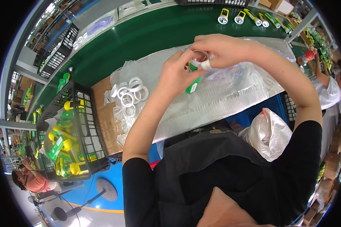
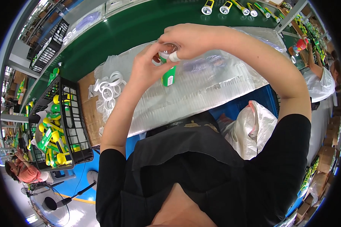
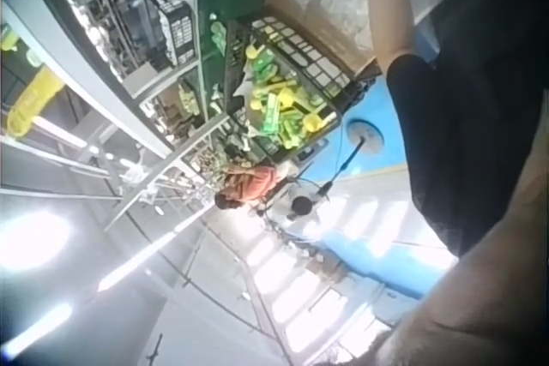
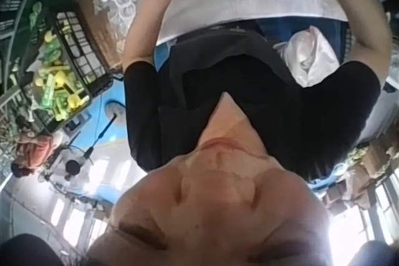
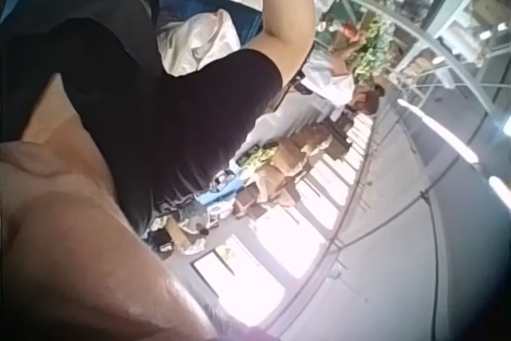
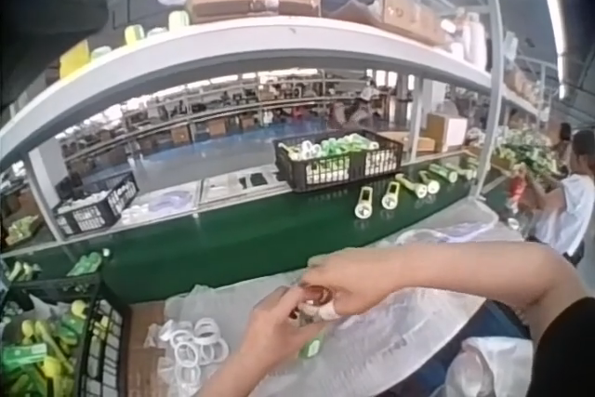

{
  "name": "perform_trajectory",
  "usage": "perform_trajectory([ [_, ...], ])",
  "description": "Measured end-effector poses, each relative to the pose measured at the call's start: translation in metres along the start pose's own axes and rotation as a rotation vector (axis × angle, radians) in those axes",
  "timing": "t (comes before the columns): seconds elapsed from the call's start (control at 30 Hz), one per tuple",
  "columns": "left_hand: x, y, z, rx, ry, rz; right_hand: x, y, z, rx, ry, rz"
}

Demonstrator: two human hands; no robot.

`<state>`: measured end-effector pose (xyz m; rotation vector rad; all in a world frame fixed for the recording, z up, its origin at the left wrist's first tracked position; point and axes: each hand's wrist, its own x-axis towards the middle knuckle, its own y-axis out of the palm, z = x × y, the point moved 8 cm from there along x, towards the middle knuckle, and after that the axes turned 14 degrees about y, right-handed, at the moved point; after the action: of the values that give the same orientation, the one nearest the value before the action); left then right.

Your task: Assembling flashlight components by attaching plastic rings to the lens housing on an assembly line.

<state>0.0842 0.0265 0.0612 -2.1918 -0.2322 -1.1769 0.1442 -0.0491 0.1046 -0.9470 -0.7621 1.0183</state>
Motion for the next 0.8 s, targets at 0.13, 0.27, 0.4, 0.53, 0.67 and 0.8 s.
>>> perform_trajectory([
  [0.13,0.000,-0.002,0.000,0.120,-0.024,-0.002,0.009,0.010,-0.008,-0.241,0.322,0.087],
  [0.27,-0.003,-0.003,0.008,0.060,-0.046,0.001,0.010,0.005,-0.009,-0.431,0.645,0.355],
  [0.4,0.000,-0.001,0.002,0.013,-0.007,-0.012,0.003,-0.002,-0.006,0.029,0.031,0.115],
  [0.53,-0.004,0.000,0.009,-0.017,-0.047,0.006,0.007,0.000,-0.017,-0.422,0.547,0.131],
  [0.67,-0.004,-0.004,0.012,-0.047,-0.071,-0.004,0.003,0.001,-0.022,-0.135,0.290,0.022],
  [0.8,-0.004,-0.003,0.010,-0.049,-0.051,0.002,0.005,-0.004,-0.011,-0.236,0.403,-0.058],
])
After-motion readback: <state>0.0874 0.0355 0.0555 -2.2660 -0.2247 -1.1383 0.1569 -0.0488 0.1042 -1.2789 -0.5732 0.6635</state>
